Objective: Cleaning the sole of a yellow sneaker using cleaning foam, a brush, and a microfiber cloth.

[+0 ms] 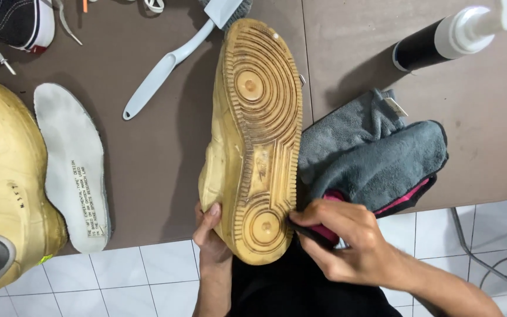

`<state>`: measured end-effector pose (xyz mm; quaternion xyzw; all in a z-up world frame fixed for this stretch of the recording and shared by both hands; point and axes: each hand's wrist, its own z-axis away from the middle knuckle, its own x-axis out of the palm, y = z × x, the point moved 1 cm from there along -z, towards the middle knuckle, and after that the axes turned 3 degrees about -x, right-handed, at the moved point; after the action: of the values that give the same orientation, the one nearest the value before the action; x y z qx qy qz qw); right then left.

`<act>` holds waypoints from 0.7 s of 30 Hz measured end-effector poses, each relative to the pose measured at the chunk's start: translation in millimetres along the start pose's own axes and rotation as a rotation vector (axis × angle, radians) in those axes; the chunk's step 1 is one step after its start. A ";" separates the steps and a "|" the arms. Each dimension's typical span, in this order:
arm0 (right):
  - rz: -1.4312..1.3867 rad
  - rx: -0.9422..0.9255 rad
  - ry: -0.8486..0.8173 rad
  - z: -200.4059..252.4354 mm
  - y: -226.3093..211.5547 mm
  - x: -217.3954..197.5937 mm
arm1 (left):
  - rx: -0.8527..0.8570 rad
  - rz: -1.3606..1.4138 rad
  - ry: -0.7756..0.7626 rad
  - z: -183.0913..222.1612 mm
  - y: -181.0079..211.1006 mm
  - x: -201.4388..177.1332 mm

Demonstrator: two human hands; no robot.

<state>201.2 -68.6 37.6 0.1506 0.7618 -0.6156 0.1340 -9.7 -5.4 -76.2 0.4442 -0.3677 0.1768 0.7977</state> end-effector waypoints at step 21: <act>-0.031 0.093 0.132 -9.2 14.5 -0.2 | -0.043 -0.059 -0.127 -4.7 5.7 5.1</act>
<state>207.0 -56.7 26.5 0.1851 0.7419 -0.6410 0.0671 -7.6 1.4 -70.7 0.4479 -0.4080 0.1165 0.7870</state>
